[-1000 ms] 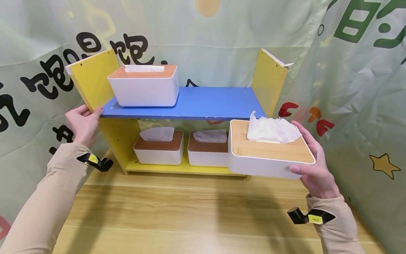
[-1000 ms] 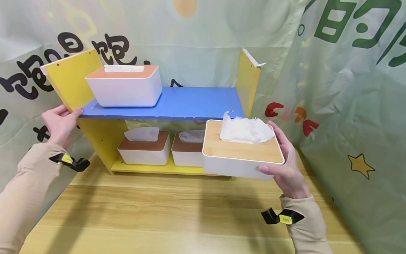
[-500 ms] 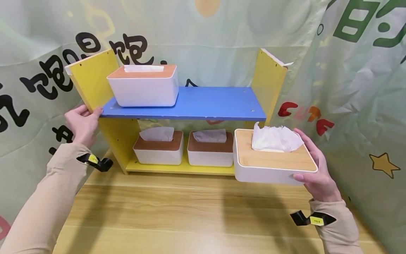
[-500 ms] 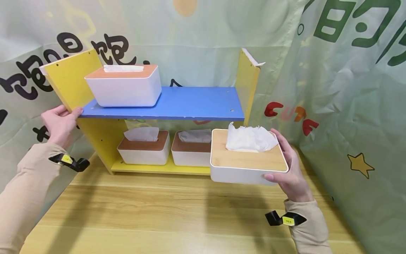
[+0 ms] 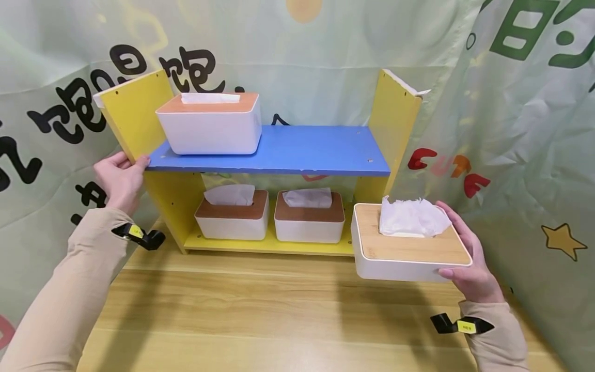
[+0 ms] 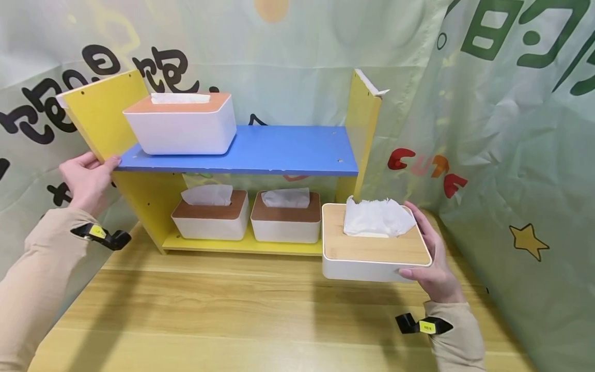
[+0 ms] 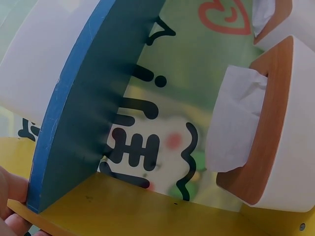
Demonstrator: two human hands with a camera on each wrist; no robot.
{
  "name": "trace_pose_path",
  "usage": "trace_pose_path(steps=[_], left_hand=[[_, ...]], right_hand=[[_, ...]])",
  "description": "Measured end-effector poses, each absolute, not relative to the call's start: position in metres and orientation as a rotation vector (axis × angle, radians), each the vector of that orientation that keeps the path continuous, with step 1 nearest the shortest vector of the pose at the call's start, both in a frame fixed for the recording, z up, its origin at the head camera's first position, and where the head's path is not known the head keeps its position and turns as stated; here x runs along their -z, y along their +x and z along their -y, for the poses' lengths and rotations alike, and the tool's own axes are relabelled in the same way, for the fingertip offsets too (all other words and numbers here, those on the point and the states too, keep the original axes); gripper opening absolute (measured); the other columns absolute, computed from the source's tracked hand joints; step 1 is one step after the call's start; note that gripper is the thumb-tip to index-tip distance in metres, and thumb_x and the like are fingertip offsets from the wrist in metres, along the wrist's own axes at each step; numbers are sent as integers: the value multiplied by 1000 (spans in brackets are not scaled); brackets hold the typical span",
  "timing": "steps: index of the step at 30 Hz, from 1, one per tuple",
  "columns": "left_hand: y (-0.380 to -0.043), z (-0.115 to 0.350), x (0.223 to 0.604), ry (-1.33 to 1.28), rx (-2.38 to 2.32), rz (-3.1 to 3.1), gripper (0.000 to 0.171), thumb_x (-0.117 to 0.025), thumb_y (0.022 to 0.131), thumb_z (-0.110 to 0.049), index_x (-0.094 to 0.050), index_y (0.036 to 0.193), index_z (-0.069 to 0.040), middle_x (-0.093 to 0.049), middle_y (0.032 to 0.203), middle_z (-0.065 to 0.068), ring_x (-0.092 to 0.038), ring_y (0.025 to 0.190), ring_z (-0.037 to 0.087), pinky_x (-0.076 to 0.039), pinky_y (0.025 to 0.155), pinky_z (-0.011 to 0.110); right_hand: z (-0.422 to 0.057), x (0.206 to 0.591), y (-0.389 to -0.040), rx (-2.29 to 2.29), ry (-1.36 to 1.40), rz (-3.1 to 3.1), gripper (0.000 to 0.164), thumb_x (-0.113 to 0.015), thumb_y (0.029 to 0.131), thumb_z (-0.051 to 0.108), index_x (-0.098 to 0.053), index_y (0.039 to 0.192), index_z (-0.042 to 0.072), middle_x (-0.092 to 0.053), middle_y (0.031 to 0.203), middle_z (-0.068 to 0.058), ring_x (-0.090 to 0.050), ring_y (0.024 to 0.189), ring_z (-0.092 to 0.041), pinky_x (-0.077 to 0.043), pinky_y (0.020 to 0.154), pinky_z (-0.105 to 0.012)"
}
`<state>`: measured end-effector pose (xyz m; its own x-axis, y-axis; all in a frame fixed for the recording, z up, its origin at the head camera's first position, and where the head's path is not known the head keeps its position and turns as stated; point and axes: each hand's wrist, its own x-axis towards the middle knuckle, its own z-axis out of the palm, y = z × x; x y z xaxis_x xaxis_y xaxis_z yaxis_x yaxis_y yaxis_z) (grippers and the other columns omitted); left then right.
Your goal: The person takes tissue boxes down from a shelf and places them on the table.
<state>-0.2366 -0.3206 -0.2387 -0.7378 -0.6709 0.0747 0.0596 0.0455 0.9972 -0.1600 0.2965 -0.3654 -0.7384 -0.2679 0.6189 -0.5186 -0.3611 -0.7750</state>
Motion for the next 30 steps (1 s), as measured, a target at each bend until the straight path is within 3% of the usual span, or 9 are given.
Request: trace_pose_path(steps=[16, 30], left_hand=[[-236, 319, 238, 619, 1745, 1792, 52, -76, 87, -11, -62, 137, -9, -60, 60, -26, -63, 73, -6, -49, 65, 4], [-235, 319, 238, 626, 1751, 1794, 53, -76, 87, -12, -62, 138, -10, -61, 62, -26, -64, 75, -5, -50, 66, 4]], right_hand=[[-333, 390, -160, -2232, 1120, 1682, 106, -46, 59, -24, -7, 156, -11, -46, 152, -11, -55, 123, -15, -50, 98, -22], [-362, 411, -158, -2187, 937, 1830, 106, -46, 61, -24, -12, 159, -3, -42, 155, -4, -52, 126, -9, -48, 100, -16]])
